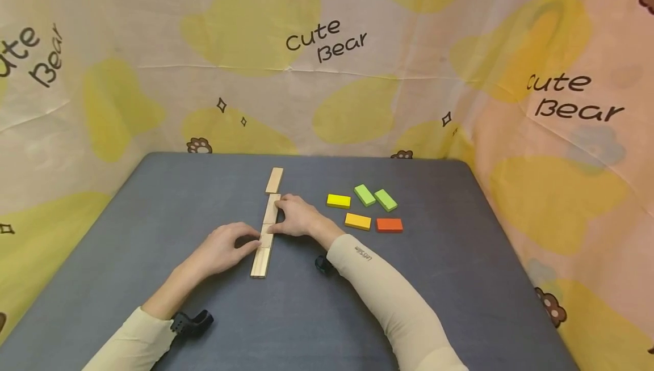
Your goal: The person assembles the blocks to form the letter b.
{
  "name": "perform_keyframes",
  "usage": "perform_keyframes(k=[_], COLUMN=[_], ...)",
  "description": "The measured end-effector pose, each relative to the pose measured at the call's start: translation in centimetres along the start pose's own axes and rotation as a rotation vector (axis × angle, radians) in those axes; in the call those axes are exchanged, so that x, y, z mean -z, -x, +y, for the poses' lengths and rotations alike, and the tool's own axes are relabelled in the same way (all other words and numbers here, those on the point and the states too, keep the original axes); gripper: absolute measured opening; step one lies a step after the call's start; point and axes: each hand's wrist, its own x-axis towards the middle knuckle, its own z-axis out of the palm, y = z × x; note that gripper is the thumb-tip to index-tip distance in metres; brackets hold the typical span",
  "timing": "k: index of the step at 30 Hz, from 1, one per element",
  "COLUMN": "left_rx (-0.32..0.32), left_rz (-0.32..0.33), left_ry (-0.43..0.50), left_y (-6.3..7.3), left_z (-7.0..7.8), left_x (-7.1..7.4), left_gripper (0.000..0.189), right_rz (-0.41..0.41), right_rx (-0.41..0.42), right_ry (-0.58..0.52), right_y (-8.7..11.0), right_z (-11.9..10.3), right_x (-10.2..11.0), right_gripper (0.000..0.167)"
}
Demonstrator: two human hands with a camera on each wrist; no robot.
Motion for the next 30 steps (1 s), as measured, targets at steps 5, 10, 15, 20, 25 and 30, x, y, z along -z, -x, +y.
perform_keyframes(k=[5, 10, 15, 20, 25, 30], left_rx=[-0.008, -0.032, -0.057, -0.077, -0.094, -0.081], left_rz=[0.045, 0.105, 0.162, 0.208, 0.263, 0.266], left_ry=[-0.009, -0.006, 0.044, 0.090, 0.135, 0.170], left_y=[-1.3, -2.8, -4.4, -6.1, -8.0, -9.9], left_z=[-0.6, -1.3, -2.0, -2.8, -3.5, -4.0], left_x=[0.7, 1.1, 1.5, 1.7, 1.7, 1.4], left_gripper=[0.019, 0.020, 0.021, 0.021, 0.020, 0.022], right_rz=[0.002, -0.001, -0.001, -0.003, -0.002, -0.003], right_rx=[-0.005, -0.011, -0.016, -0.016, -0.020, -0.021], right_ry=[-0.007, -0.014, -0.015, -0.008, -0.006, 0.002], right_y=[0.0, 0.0, 0.0, -0.1, -0.2, -0.2], right_z=[0.0, 0.1, 0.1, 0.1, 0.1, 0.0], right_x=[0.0, -0.2, -0.1, 0.1, 0.0, -0.1], right_gripper=[0.076, 0.077, 0.077, 0.078, 0.078, 0.078])
